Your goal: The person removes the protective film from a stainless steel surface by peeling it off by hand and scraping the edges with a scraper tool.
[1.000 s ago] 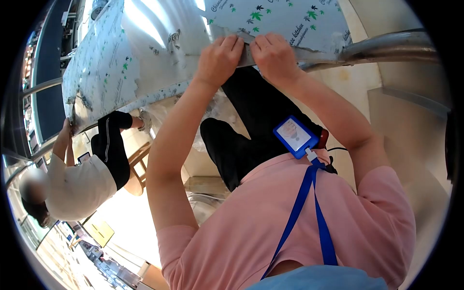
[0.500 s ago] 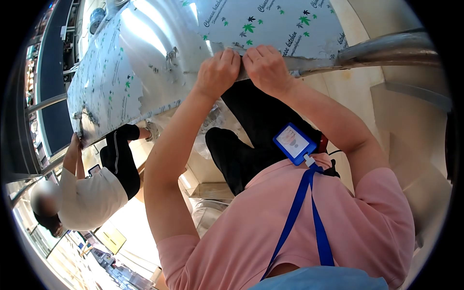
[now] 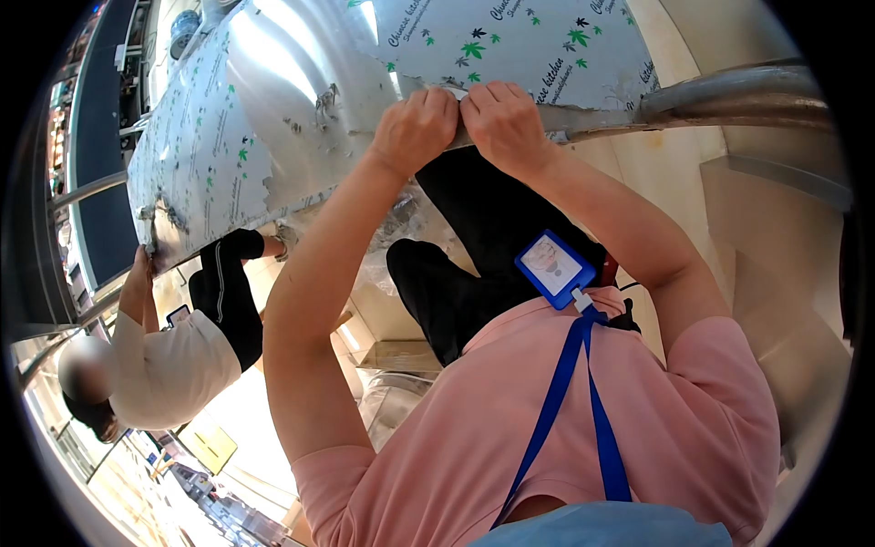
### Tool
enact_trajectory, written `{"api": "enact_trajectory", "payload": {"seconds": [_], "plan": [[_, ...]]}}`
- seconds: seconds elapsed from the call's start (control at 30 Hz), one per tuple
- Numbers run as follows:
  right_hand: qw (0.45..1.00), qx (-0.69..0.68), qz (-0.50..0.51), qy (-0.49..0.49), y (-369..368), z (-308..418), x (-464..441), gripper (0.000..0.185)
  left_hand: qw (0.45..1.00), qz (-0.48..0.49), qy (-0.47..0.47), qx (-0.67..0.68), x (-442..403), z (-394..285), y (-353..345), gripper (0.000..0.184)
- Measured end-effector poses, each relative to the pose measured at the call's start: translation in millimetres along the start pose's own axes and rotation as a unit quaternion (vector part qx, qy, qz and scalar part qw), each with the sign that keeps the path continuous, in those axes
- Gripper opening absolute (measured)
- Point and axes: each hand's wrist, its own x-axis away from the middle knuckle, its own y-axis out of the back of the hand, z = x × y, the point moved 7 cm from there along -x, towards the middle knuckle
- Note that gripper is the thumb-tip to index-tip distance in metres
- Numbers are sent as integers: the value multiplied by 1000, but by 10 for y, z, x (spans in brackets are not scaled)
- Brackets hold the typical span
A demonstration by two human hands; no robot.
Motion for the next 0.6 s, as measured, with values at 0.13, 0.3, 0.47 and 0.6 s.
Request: {"api": "enact_trajectory", "payload": {"seconds": [0.13,0.3,0.47,0.6], "plan": [[1000,1,4,-3,-9,-6,-8,4,1000,17,-8,-17,-13,-10,-16,16],[1000,5,12,-14,-34,-17,-21,4,998,-46,-32,-39,-51,-35,18,3],[1000,9,8,-13,-79,-24,-13,7,997,-49,-35,-47,-53,-33,6,4],[1000,14,4,-15,-79,-23,-21,7,997,-51,-35,-50,-52,-24,-17,5]]}}
